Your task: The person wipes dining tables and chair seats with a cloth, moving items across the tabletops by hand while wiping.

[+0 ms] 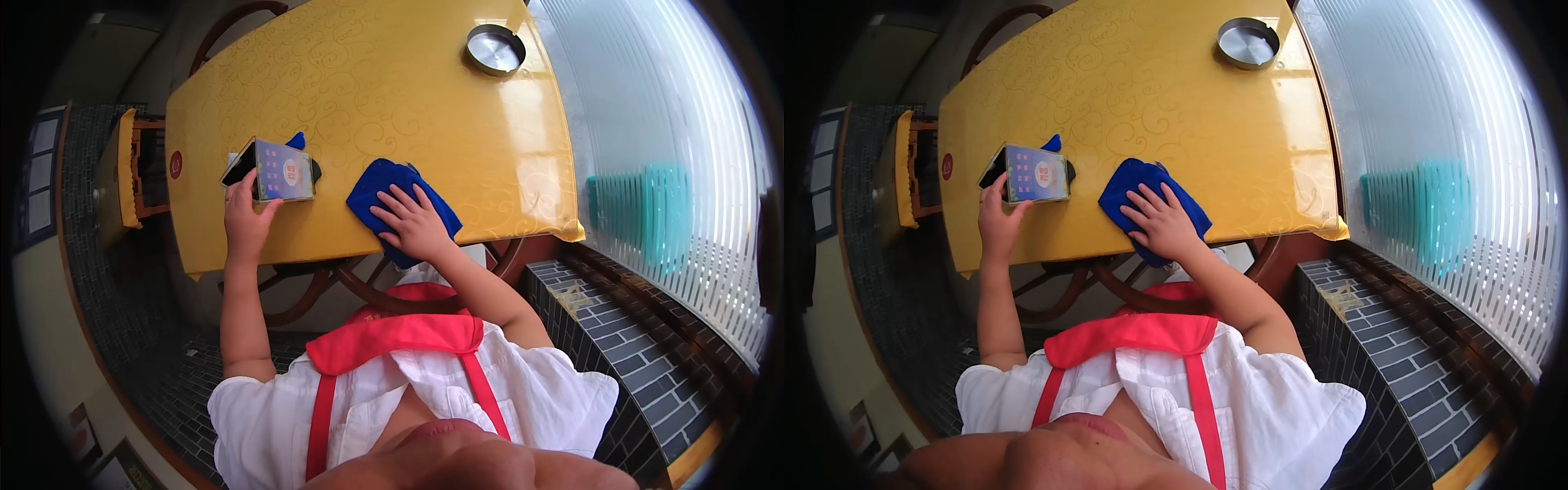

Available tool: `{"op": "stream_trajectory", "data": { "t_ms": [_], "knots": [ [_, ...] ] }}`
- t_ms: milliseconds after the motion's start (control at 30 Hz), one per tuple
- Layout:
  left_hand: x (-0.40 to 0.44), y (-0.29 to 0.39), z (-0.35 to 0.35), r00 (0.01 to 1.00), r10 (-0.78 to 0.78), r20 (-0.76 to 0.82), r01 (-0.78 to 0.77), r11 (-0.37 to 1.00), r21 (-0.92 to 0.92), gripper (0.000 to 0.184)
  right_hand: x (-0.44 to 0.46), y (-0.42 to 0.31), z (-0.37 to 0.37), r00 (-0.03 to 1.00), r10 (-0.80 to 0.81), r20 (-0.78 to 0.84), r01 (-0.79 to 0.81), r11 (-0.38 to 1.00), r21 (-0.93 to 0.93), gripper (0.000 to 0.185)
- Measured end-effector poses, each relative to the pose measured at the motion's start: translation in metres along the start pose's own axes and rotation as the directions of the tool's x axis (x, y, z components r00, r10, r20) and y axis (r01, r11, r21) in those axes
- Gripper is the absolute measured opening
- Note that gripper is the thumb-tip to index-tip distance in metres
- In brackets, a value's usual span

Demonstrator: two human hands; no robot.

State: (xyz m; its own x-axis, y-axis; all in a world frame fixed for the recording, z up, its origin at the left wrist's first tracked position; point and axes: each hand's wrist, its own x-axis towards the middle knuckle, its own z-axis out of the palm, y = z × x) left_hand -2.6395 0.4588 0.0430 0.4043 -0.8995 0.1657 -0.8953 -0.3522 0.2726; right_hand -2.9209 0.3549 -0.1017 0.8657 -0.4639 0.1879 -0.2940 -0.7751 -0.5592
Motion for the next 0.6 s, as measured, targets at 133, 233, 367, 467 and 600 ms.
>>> {"op": "stream_trajectory", "data": {
  "t_ms": [133,233,367,467,600],
  "knots": [
    [0.011,0.031,-0.023,0.975,0.214,-0.059,-0.214,0.977,0.004,0.066,-0.047,0.063,-0.065,0.942,0.295,-0.161,-0.327,0.914,-0.24,0.051],
    [0.038,0.081,-0.032,0.925,0.366,-0.102,-0.376,0.921,-0.1,0.065,-0.086,0.124,-0.099,0.787,0.488,-0.377,-0.606,0.725,-0.327,0.051],
    [0.088,0.149,0.006,0.797,0.579,-0.171,-0.604,0.76,-0.241,0.066,-0.094,0.138,-0.085,0.653,0.576,-0.492,-0.757,0.527,-0.387,0.051],
    [0.112,0.207,0.051,0.703,0.682,-0.204,-0.704,0.626,-0.336,0.071,-0.085,0.096,-0.067,0.778,0.533,-0.332,-0.628,0.666,-0.403,0.053],
    [0.129,0.263,0.114,0.612,0.745,-0.265,-0.79,0.559,-0.251,0.056,-0.069,0.046,-0.042,0.901,0.403,-0.159,-0.433,0.822,-0.369,0.053]
  ]
}}
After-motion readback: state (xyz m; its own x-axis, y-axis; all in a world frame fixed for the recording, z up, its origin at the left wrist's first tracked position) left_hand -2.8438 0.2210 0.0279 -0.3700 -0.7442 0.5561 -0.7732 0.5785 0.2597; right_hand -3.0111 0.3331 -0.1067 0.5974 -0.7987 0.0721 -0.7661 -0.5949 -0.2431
